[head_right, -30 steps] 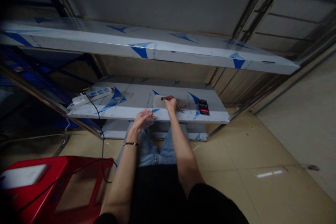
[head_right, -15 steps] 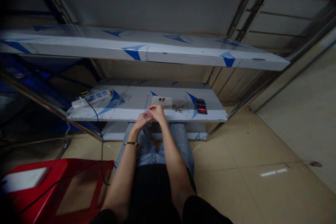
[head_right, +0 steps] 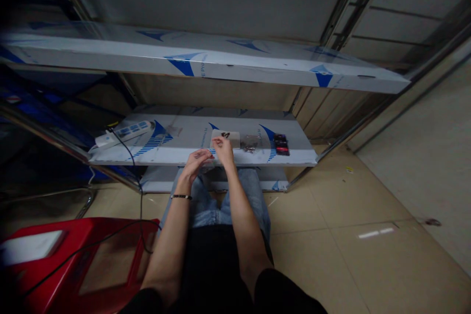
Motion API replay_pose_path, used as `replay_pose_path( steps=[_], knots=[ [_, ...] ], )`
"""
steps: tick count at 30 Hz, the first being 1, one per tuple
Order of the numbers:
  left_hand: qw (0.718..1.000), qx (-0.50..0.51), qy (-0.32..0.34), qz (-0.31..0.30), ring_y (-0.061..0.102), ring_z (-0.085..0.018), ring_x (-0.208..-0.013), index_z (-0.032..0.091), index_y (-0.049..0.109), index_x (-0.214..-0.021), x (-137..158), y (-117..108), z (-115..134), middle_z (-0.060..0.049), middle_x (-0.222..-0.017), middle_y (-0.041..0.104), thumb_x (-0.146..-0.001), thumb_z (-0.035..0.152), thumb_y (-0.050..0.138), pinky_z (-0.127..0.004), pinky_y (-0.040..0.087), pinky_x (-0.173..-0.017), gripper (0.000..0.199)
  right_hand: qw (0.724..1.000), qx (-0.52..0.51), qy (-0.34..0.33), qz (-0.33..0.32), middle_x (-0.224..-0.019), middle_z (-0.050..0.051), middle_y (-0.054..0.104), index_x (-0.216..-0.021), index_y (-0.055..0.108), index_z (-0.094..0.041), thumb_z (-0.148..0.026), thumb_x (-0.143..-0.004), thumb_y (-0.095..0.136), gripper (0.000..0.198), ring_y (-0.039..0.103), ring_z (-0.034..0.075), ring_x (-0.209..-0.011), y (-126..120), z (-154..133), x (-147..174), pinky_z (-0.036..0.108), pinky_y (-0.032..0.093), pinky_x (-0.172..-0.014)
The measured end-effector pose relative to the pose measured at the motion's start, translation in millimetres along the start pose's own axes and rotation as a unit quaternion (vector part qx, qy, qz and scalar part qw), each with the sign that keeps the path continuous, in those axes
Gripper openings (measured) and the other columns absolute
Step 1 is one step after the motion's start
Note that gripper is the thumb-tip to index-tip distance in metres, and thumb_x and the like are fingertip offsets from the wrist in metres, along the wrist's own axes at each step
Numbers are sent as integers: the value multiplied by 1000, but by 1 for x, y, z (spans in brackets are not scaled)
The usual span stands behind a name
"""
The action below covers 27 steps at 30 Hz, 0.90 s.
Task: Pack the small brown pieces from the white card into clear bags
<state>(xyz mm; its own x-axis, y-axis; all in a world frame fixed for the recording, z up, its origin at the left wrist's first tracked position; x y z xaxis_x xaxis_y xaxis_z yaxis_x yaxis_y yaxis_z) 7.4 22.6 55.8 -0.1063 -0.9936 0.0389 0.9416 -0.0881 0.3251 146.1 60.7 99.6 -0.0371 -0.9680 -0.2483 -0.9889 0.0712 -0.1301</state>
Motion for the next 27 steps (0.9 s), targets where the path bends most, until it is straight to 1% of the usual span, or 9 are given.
replay_pose_path(
  steps=[4, 6, 8, 11, 14, 18, 22, 25, 27],
  knots=[
    [994, 112, -8, 4, 71, -19, -79, 15, 67, -84, 2, -1, 3, -4, -79, 71, -59, 32, 93, -34, 56, -81, 40, 988, -24, 53, 142, -79, 1, 67, -115, 60, -16, -17, -81, 55, 34, 62, 14, -65, -30, 23, 1, 21, 51, -60],
    [983, 183, -2, -1, 70, -17, -82, 16, 66, -85, 4, 0, 8, -2, -80, 70, -62, 29, 92, -35, 56, -87, 38, 982, -30, 74, 174, -78, 0, 66, -117, 57, -16, -19, -81, 55, 36, 58, 12, -58, -38, 31, 3, 20, 49, -56],
    [975, 224, 4, -5, 70, -17, -84, 17, 65, -86, 5, 1, 13, -1, -81, 69, -64, 27, 91, -35, 56, -90, 35, 981, -48, 84, 169, -77, 0, 66, -113, 57, -16, -24, -84, 55, 31, 56, 11, -54, -37, 34, 3, 19, 45, -51],
    [969, 248, 11, -4, 70, -16, -85, 18, 65, -85, 6, 2, 22, -1, -80, 69, -65, 23, 89, -33, 56, -91, 32, 988, -77, 100, 87, -72, 1, 65, -93, 61, -17, -41, -89, 56, 25, 54, 10, -52, -21, 29, 3, 18, 37, -45],
    [964, 266, 15, -4, 70, -15, -83, 19, 64, -85, 6, 3, 32, 0, -78, 68, -67, 20, 88, -31, 57, -90, 30, 990, -79, 116, -23, -65, 2, 62, -73, 60, -17, -67, -89, 52, 53, 55, 12, -54, 5, 22, 10, 19, 34, -44],
    [971, 237, 5, 11, 71, -17, -80, 18, 65, -93, 5, 2, 43, -2, -81, 71, -65, 18, 88, -32, 58, -81, 36, 979, -96, 130, -127, -66, 6, 63, -70, 62, -17, -89, -84, 34, 79, 56, 14, -58, 36, 18, 25, 22, 39, -47],
    [982, 182, 21, 41, 71, -17, -78, 16, 65, -91, 6, -3, 54, -3, -79, 72, -62, 16, 89, -32, 58, -82, 38, 957, -126, 155, -212, -69, 9, 67, -74, 66, -15, -93, -80, 31, 85, 60, 15, -59, 52, 15, 39, 24, 43, -51],
    [980, 182, 47, 62, 72, -17, -80, 17, 65, -87, 7, -6, 62, -1, -77, 71, -59, 17, 91, -33, 57, -89, 38, 934, -133, 118, -311, -74, 7, 71, -79, 70, -13, -83, -74, 62, 70, 64, 16, -65, 60, -1, 48, 22, 44, -55],
    [982, 171, 55, 63, 72, -18, -81, 17, 65, -86, 7, -4, 65, -2, -77, 71, -59, 19, 91, -34, 57, -91, 38, 931, -134, 86, -329, -74, 5, 70, -79, 71, -13, -69, -70, 77, 57, 62, 14, -66, 60, -11, 49, 22, 45, -58]
  ],
)
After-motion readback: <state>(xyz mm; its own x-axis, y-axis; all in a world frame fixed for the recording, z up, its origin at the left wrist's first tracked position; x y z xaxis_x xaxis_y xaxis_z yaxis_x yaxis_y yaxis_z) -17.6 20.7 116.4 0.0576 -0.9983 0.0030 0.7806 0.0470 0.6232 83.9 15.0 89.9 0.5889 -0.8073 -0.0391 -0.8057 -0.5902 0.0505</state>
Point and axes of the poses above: each hand's wrist, its own x-axis away from the middle knuckle, its own y-axis out of the palm, z = x × y, the point moved 8 cm from there along -x, towards the middle knuckle
